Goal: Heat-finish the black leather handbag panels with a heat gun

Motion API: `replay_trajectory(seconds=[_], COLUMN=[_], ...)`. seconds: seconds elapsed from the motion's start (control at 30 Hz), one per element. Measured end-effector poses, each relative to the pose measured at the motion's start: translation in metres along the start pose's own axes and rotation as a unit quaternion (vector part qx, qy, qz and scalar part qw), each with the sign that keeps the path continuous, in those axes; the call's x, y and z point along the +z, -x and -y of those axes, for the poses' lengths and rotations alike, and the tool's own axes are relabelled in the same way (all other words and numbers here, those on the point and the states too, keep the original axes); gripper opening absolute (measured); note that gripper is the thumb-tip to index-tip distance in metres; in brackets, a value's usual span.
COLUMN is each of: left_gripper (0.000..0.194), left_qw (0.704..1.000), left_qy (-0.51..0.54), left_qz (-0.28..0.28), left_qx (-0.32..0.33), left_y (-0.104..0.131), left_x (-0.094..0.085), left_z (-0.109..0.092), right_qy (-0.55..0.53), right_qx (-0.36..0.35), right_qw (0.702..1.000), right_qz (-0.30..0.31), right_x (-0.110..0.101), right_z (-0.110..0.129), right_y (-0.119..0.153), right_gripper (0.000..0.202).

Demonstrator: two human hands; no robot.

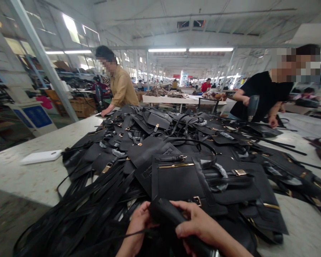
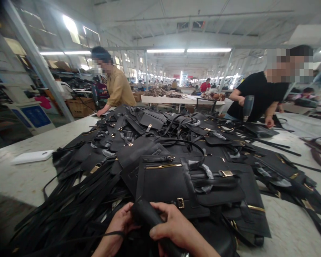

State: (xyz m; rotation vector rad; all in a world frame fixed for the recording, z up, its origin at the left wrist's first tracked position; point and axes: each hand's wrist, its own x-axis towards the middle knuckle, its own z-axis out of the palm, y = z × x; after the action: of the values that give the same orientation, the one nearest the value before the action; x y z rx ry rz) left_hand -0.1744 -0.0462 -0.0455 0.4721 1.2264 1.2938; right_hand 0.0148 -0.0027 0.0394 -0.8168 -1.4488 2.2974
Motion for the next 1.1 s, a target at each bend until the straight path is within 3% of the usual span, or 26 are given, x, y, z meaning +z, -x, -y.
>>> replay_trajectory(seconds=[0.13,0.23,0.37,0.5,0.57,0.63,0.7,0.73,0.8,0.87,0.9,1.0,1.1], left_gripper=[0.026,0.025,0.036,0.036,0.037,0.04,0.044,0.045,0.052,0.061,0.066,0.079,0.085], left_qw=[1.0,1.0,0.998,0.996,0.993,0.982,0.939,0.895,0.766,0.644,0.603,0.532,0.5], left_qy=[0.015,0.002,-0.015,-0.06,-0.09,-0.126,-0.22,-0.295,-0.47,-0.604,-0.645,-0.705,-0.728], left_qz=[0.015,-0.014,-0.049,-0.045,-0.061,-0.097,-0.138,-0.14,-0.086,0.004,0.046,0.15,0.211], left_qx=[0.005,0.022,0.029,0.04,0.049,0.103,0.228,0.305,0.431,0.469,0.467,0.444,0.419], left_y=[0.004,0.006,0.002,-0.007,-0.008,-0.006,-0.002,0.001,0.008,0.013,0.013,0.008,-0.006], left_x=[0.002,0.003,0.004,0.005,0.004,0.003,0.004,0.005,0.012,0.027,0.037,0.074,0.11], left_z=[-0.004,-0.003,0.005,0.015,0.015,0.013,0.009,0.006,0.001,-0.005,-0.008,-0.012,-0.005], right_qy=[0.022,0.031,0.023,0.053,0.084,0.096,0.075,0.058,0.03,0.017,0.013,0.006,-0.007], right_qx=[-0.066,-0.128,-0.081,-0.04,-0.079,-0.146,-0.19,-0.197,-0.202,-0.209,-0.21,-0.209,-0.2], right_qw=[0.995,0.984,0.992,0.992,0.984,0.967,0.953,0.949,0.941,0.929,0.922,0.898,0.873], right_qz=[-0.066,-0.121,-0.089,-0.103,-0.135,-0.184,-0.225,-0.24,-0.27,-0.306,-0.326,-0.387,-0.445], right_x=[0.003,0.01,0.008,0.003,0.004,0.006,0.005,0.002,-0.008,-0.021,-0.028,-0.046,-0.054], right_z=[-0.001,0.003,0.003,-0.005,-0.004,0.003,0.015,0.021,0.031,0.035,0.034,0.023,0.004], right_y=[-0.023,-0.016,0.002,-0.016,-0.031,-0.037,-0.029,-0.021,0.004,0.034,0.048,0.088,0.121], right_gripper=[0.073,0.07,0.072,0.076,0.072,0.068,0.067,0.068,0.07,0.072,0.074,0.082,0.087])
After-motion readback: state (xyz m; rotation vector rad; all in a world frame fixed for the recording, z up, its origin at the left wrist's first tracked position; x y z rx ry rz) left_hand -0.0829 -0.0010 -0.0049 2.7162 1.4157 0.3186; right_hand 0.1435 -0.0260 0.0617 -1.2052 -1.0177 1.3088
